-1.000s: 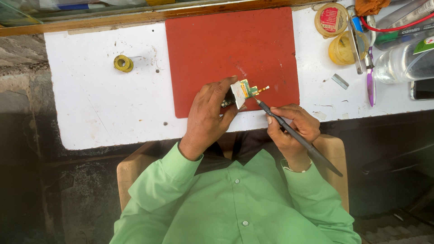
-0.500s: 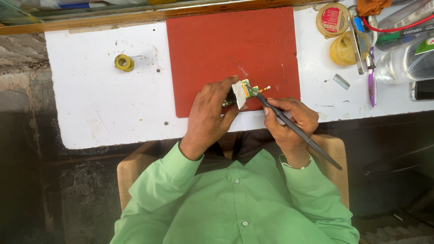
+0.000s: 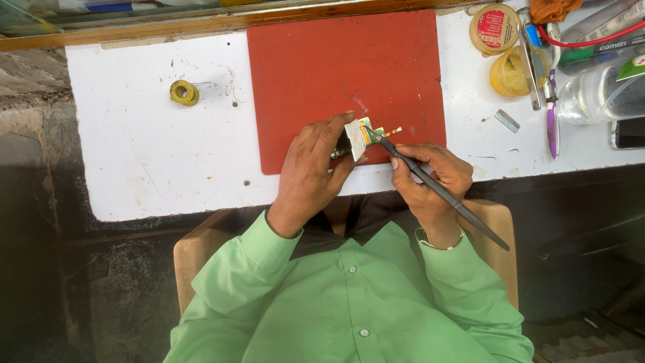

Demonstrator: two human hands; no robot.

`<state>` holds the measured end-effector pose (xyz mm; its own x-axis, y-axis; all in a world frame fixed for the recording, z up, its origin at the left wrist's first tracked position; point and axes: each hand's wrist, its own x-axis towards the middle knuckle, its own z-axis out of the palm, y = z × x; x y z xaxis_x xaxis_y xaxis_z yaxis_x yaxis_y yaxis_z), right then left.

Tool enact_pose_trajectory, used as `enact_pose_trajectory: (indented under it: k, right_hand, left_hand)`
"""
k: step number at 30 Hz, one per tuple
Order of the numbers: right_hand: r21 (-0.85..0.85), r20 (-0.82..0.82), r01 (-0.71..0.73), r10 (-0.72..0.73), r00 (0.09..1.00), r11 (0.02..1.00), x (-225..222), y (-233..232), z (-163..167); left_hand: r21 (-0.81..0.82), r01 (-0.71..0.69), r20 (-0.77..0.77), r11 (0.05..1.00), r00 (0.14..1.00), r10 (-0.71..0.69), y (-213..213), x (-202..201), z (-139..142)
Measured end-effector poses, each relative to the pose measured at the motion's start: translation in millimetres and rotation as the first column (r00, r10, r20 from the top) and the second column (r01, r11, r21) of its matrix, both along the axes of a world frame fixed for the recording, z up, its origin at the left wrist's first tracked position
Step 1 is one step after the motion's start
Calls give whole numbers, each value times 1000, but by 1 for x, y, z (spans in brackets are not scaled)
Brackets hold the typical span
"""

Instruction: The person uses a soldering iron to apply solder to a small green circuit board and a white rectangular component. They repeatedly heat the contacts and add solder, then reposition the parts on a red mat to continue the process.

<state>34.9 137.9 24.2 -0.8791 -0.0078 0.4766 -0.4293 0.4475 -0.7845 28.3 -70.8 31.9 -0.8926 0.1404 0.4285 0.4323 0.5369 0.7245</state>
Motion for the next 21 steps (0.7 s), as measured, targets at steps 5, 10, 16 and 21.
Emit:
enact_pose_trajectory:
  k: [5, 10, 16, 21]
  right_hand:
    - [-19, -22, -13, 13, 1000, 1000, 0, 0, -2]
    - [-29, -26, -23, 23, 999, 999, -1, 0, -3]
    - [-18, -1, -15, 15, 1000, 1000, 2, 0, 0]
    - [-14, -16, -26, 26, 1000, 1000, 2, 1, -1]
  left_hand:
    - [7, 0, -15, 1000, 1000, 0, -1, -1, -1]
    - [3, -4, 10, 1000, 1000, 4, -1, -1, -2]
    - [-2, -6, -3, 1000, 1000, 6, -1, -1, -2]
    - [3, -1, -21, 1000, 1000, 1, -1, -1, -1]
